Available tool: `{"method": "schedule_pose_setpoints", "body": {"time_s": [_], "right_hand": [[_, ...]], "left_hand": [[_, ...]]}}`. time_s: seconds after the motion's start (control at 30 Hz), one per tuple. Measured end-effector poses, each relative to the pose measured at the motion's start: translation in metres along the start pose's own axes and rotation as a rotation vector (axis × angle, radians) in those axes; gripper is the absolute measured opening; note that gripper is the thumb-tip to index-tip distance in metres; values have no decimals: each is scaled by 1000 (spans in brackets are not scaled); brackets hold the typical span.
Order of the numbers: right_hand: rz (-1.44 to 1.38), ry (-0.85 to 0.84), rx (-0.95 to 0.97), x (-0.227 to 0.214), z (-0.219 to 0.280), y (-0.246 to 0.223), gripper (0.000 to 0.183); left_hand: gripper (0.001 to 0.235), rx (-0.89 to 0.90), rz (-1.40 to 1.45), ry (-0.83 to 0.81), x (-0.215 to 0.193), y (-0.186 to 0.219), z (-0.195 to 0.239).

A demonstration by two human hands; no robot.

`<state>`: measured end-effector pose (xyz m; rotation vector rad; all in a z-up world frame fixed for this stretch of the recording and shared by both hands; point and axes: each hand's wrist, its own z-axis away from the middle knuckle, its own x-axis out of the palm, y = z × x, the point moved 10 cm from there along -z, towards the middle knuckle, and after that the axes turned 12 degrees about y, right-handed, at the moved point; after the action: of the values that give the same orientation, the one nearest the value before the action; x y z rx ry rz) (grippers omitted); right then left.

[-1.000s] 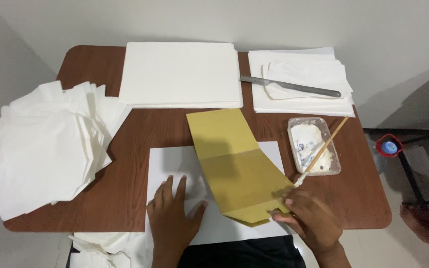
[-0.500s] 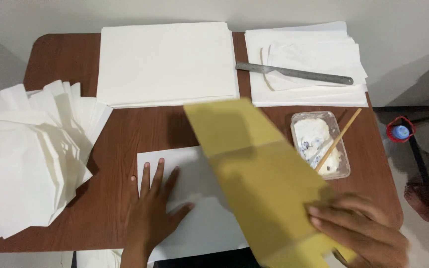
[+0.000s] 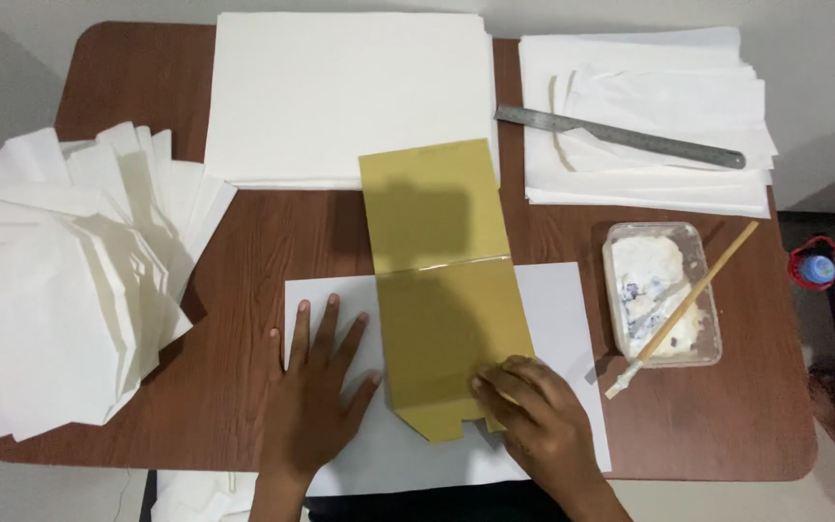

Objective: The person folds a white paper sheet into a triangular shape and applies glue to the edges using a brush. They then place the glued paper onto a yellow backing sheet and press it down to secure it.

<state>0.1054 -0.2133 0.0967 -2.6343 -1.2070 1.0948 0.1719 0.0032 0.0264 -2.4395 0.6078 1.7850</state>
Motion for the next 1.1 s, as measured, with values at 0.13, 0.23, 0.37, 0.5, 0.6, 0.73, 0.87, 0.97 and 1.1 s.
{"method": "schedule_pose_setpoints", "body": {"time_s": [0.13, 0.23, 0.37, 0.5, 0.6, 0.73, 0.87, 0.97, 1.1], "right_hand": [[1, -218, 137, 6, 24, 18, 60], [41, -338, 243, 7, 29, 28, 60], [90, -384, 305, 8, 41, 35, 58], [109, -311, 305, 10, 49, 41, 61], [178, -324, 290, 9, 45, 41, 61], [102, -337, 276, 10, 44, 38, 51], [-45, -341, 277, 12, 42, 33, 49], [-77, -334, 303, 12, 37, 32, 44], [-42, -348, 282, 13, 38, 33, 40]], "left_hand": [[66, -24, 17, -26, -2, 2, -1], [67, -52, 36, -34, 0, -1, -4], [71, -70, 36, -29, 5, -7, 0], [82, -85, -20, -70, 6, -20, -7], [86, -134, 52, -14, -2, -26, -12], [91, -124, 58, -28, 5, -29, -11], [99, -188, 161, -14, 2, -37, -11], [98, -191, 159, -23, 2, -37, -12], [96, -169, 169, 28, -2, -37, -14]]}}
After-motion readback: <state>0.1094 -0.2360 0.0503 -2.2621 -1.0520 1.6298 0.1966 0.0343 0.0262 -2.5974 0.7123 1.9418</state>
